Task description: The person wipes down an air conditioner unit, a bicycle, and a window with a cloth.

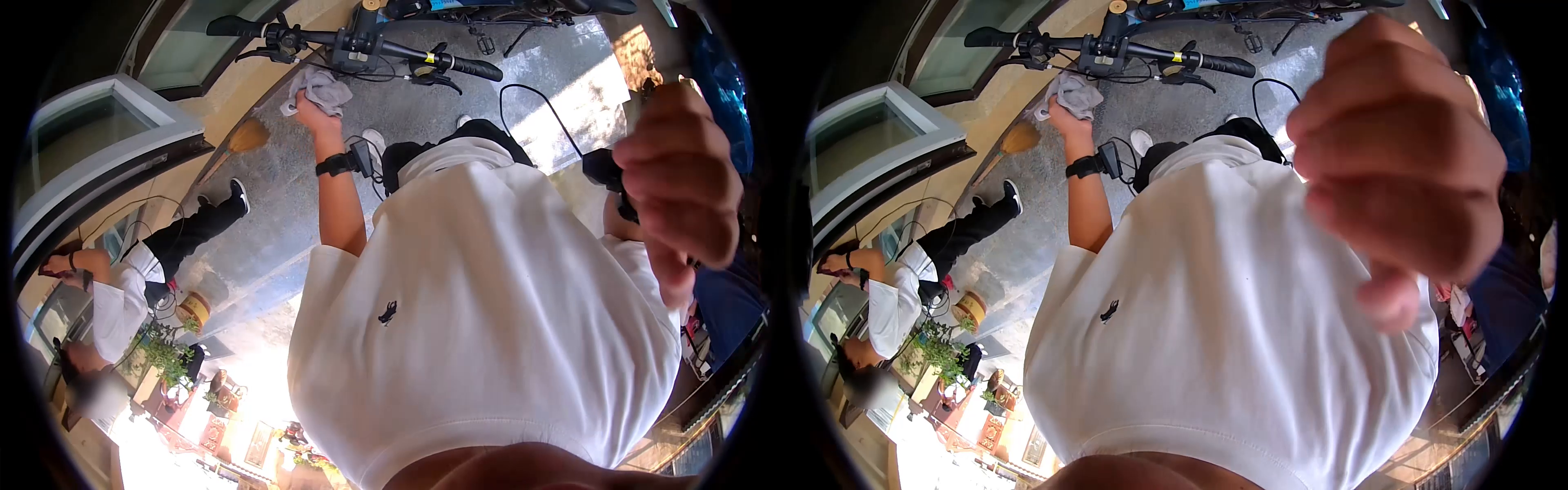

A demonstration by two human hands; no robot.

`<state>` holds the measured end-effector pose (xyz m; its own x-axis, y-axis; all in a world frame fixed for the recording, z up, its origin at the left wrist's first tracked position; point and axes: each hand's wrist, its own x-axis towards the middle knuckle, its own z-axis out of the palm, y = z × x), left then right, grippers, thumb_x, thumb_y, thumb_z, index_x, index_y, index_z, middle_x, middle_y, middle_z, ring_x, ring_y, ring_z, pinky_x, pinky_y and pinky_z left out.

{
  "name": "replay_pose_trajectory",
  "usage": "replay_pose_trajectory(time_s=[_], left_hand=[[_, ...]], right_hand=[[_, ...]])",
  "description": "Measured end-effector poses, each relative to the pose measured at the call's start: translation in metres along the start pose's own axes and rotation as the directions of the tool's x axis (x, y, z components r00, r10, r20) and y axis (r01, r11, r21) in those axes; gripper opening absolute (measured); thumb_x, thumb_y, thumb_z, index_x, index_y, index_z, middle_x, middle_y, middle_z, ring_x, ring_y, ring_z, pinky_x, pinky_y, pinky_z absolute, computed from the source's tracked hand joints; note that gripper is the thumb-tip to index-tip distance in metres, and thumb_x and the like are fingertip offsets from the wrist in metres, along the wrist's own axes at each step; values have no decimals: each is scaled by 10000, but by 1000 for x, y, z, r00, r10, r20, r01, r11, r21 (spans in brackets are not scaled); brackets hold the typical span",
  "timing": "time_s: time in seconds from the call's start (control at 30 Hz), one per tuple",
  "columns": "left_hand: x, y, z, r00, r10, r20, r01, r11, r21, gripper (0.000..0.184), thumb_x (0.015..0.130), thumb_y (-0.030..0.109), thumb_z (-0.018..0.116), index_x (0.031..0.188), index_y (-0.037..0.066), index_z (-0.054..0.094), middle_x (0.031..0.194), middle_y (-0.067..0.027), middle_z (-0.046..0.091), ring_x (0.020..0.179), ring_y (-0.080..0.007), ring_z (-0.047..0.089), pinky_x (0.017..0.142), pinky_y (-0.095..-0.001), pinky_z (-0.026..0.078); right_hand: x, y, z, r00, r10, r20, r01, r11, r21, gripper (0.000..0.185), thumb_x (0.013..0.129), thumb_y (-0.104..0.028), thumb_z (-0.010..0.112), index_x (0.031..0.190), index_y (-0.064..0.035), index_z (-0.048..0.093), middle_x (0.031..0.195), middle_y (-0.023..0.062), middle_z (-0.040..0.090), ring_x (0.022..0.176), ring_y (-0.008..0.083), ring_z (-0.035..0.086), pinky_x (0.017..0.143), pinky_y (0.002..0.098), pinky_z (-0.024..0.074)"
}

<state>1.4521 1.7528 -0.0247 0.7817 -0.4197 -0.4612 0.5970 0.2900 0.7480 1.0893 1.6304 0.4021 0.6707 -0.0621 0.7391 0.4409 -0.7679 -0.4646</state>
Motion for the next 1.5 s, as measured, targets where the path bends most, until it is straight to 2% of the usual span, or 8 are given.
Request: replay_pose_trajectory(time_s=[0.13,0.3,0.43,0.67,0.93,1.1,1.27,1.5], left_hand=[[-52,-62,28,987,-157,-24,155,986,-54,354,949,268,385,1123,74,625,1065,-83,676,999,-270,661,884,-416,545],[-78,-133,21,928,-369,48,372,923,-97,384,953,351,392,1131,106,628,1069,-73,678,1006,-267,654,898,-421,531],[-119,-167,45,833,-522,186,549,822,-153,416,953,425,390,1139,132,619,1096,-57,663,1007,-257,644,869,-424,531],[-141,-180,53,738,-619,269,669,725,-167,675,918,629,199,1333,220,539,1373,-68,541,1329,-317,439,1049,-603,364],[-107,-130,5,922,-342,181,387,833,-395,475,886,491,493,1190,149,625,1182,-70,657,1111,-302,615,992,-455,479],[-95,-148,-7,891,-371,261,420,892,-165,360,881,399,558,1100,130,653,1110,-65,670,1043,-256,635,917,-405,516],[-123,-219,21,683,-617,391,729,614,-303,306,907,354,568,1077,129,685,1039,-69,700,975,-245,666,883,-366,539],[-116,-157,20,753,-542,372,620,775,-125,367,941,300,514,1179,47,632,1169,-113,661,1068,-263,645,954,-399,516]], right_hand=[[-123,143,50,819,573,-28,-570,807,-153,163,850,-115,664,968,-12,618,940,135,635,852,274,630,754,331,496],[-231,205,133,642,742,196,-564,629,-536,656,798,-288,723,1352,-108,423,1237,149,559,1148,379,560,968,491,439],[-234,222,175,516,838,180,-670,525,-525,818,758,-303,735,1435,-100,324,1256,177,544,1195,385,523,994,524,404],[-229,234,182,454,861,228,-664,497,-558,871,767,-296,730,1490,-154,267,1243,176,557,1185,385,534,962,580,390],[-244,245,189,506,832,228,-663,544,-515,880,781,-263,757,1505,-170,266,1229,189,584,1091,379,602,908,542,456],[-240,253,186,493,834,248,-706,550,-446,867,772,-261,743,1501,-152,287,1238,187,586,1129,369,578,909,546,438],[-229,238,185,466,852,239,-690,519,-504,909,736,-251,764,1503,-164,284,1234,189,588,1147,383,568,933,561,419],[-226,240,185,515,820,248,-683,568,-459,944,727,-193,787,1506,-104,260,1232,233,593,1105,410,596,948,452,481]])
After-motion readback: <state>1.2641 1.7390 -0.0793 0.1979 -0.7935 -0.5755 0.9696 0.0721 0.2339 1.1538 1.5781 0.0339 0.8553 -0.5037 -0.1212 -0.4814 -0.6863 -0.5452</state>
